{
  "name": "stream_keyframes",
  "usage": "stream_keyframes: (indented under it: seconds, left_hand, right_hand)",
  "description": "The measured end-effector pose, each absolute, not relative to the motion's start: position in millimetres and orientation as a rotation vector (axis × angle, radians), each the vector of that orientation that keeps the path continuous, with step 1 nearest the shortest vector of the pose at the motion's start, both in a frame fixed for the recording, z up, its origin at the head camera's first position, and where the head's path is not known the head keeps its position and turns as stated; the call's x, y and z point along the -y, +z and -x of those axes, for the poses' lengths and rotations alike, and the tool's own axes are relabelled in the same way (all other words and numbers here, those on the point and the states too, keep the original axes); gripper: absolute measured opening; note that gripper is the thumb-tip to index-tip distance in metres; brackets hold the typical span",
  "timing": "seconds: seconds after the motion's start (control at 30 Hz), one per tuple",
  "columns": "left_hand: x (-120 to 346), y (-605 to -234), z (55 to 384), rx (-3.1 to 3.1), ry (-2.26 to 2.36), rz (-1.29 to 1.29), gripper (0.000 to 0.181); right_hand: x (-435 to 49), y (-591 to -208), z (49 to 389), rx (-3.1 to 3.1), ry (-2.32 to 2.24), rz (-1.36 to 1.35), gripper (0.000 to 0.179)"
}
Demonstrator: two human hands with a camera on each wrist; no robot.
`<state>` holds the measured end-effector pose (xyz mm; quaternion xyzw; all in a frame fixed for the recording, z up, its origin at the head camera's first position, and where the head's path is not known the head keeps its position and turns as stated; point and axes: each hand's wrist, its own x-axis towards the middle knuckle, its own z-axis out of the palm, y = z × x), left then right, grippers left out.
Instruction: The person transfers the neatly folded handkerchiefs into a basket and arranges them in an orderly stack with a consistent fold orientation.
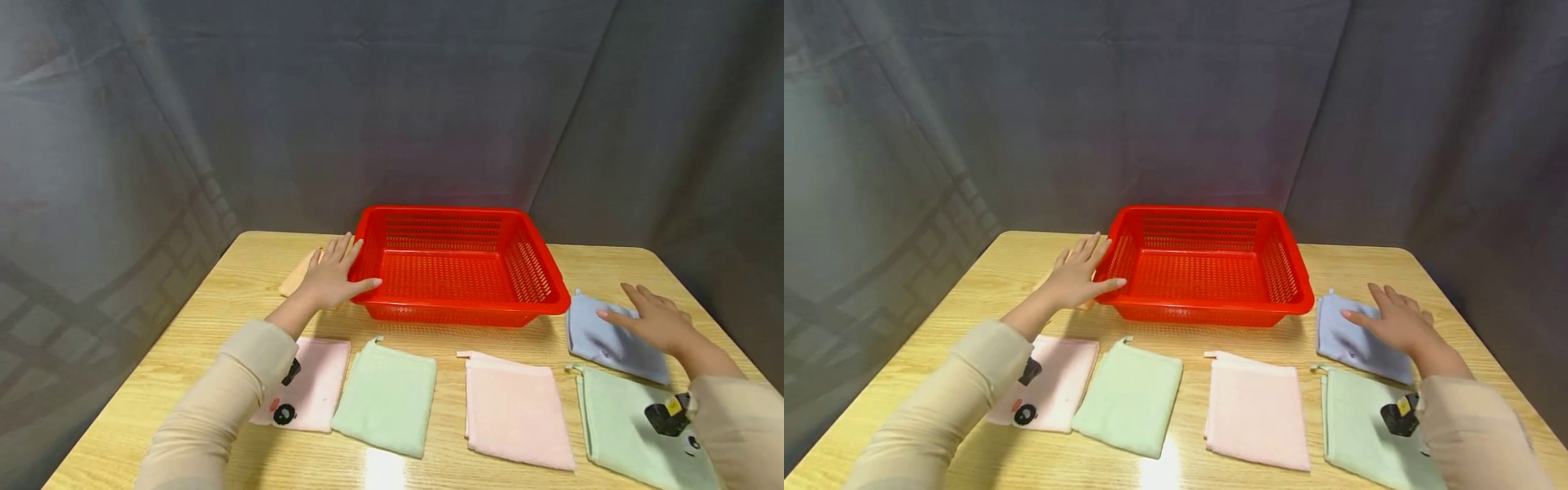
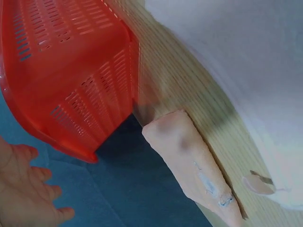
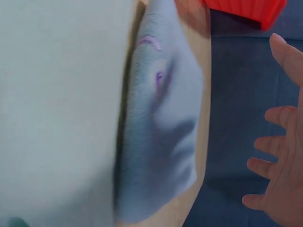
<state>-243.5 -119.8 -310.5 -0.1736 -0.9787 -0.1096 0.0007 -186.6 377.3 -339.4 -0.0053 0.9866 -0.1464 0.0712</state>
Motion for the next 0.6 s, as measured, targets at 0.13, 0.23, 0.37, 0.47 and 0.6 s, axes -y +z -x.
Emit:
stream_keyframes:
  seconds: [0.13,0.23,0.37,0.47,0.6]
  left_hand:
    - [118.8,-314.3,243.4,3.074,-0.339,0.559,0.086]
    - [116.9,-316.7,243.4,3.075,-0.344,0.567,0.086]
    - [116.6,-319.2,243.9,3.078,-0.342,0.559,0.086]
    - [116.2,-320.2,244.1,3.079,-0.345,0.562,0.086]
    - [115.3,-321.2,244.0,3.074,-0.357,0.575,0.087]
  right_hand:
    - [-380.0,-346.6,185.4,-2.952,-0.447,-0.009,0.09]
    - [-383.9,-351.5,184.0,-2.946,-0.455,-0.007,0.09]
    - [-387.8,-358.6,183.8,-2.934,-0.471,0.025,0.09]
    - [-391.0,-362.1,182.8,-2.932,-0.478,0.03,0.09]
    - [-395.1,-366.1,181.6,-2.928,-0.491,0.024,0.09]
